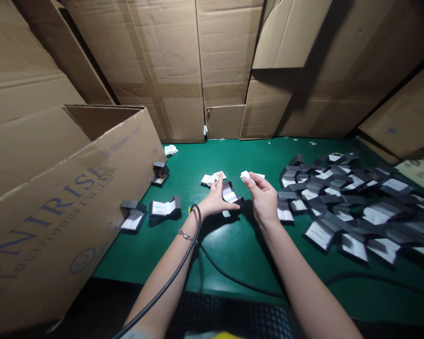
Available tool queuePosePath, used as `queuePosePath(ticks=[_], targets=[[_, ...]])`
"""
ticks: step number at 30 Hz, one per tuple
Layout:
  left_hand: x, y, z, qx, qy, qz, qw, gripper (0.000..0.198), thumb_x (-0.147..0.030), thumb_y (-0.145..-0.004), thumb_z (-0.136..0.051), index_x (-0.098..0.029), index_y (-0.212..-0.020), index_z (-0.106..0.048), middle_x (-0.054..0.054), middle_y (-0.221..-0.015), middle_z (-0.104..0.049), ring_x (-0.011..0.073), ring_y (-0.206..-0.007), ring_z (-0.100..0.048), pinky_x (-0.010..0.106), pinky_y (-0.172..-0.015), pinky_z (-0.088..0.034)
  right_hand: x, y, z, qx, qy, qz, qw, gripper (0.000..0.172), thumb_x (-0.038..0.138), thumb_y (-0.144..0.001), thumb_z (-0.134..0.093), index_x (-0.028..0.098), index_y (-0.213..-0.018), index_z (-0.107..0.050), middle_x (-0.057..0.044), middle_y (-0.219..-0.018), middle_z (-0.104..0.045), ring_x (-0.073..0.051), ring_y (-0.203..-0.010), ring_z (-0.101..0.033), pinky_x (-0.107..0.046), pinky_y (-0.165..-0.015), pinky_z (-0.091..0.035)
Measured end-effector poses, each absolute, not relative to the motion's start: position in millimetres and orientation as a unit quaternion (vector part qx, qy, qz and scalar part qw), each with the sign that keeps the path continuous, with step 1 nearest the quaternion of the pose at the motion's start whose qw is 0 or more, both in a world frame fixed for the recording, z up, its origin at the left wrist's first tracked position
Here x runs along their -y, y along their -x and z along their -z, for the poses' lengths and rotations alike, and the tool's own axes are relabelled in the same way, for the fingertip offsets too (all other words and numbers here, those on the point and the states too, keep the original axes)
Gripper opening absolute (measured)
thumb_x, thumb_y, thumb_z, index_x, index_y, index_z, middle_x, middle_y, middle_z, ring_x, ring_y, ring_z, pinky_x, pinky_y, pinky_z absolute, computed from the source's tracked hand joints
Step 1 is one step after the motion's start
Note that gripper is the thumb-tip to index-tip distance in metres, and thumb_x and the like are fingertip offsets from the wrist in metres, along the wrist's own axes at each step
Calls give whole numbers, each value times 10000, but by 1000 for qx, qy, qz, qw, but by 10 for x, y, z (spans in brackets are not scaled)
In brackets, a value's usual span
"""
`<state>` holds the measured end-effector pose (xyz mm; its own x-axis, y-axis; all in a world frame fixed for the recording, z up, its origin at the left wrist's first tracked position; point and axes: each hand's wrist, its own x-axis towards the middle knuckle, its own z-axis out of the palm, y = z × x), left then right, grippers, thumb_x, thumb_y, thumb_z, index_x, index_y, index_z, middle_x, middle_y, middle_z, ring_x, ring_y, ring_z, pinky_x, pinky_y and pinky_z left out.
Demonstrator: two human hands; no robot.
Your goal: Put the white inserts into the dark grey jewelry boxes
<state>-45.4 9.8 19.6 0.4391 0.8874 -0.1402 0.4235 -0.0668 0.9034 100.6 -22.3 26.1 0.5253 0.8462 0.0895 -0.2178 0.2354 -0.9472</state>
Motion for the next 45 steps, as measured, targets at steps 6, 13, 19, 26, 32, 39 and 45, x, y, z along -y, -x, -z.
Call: queuePosePath(ticks=[6,13,19,26,32,39,45], targets=[[-31,325,-86,-471,-707,-289,441,1387,-416,-501,-863,-170,-1537,25,269,-1494,-292,399,-1408,-266,540,-1116,-243,231,-994,-297,316,497,-364,722,504,430,-564,-825,140,-957,-701,-120,-1043,-720,-233,-972,-666,-431,-941,-495],[13,255,-9,-457,-726,-343,383,1073,-268,-540,-839,-203,-1459,-289,187,-1421,-419,336,-1346,-369,494,-1091,-316,248,-985,-323,324,510,-353,714,510,439,-559,-818,135,-952,-702,-117,-1003,-727,-237,-940,-665,-418,-875,-519],[-8,256,-36,-460,-725,-344,380,918,-258,-557,-813,-194,-1361,-373,161,-1365,-464,305,-1265,-451,457,-1058,-372,249,-995,-295,359,524,-325,701,491,450,-591,-798,143,-965,-709,-105,-978,-734,-232,-910,-667,-408,-836,-533],[-16,237,-9,-465,-687,-400,390,1026,-208,-606,-772,-227,-1466,-212,161,-1489,-338,289,-1358,-371,436,-1106,-323,288,-985,-323,417,551,-290,662,437,434,-615,-782,157,-950,-735,-105,-1019,-733,-250,-942,-668,-436,-892,-515],[8,216,-46,-466,-649,-450,398,1119,-228,-635,-758,-234,-1515,-68,166,-1532,-294,274,-1386,-339,417,-1116,-312,338,-963,-324,522,580,-205,591,317,393,-667,-734,180,-900,-756,-111,-1030,-730,-269,-1002,-656,-444,-950,-492],[100,202,-125,-474,-655,-460,368,1009,-202,-696,-689,-275,-1518,-110,129,-1561,-241,266,-1410,-306,414,-1126,-302,332,-970,-225,601,584,-127,531,273,377,-750,-659,212,-952,-740,-114,-1101,-705,-267,-1030,-644,-466,-959,-475],[129,185,-114,-476,-681,-448,330,923,-171,-744,-628,-276,-1514,-129,148,-1512,-317,267,-1361,-371,440,-1094,-335,327,-978,-194,626,590,-95,501,267,381,-786,-614,225,-969,-730,-113,-1093,-701,-276,-1050,-625,-512,-981,-441]])
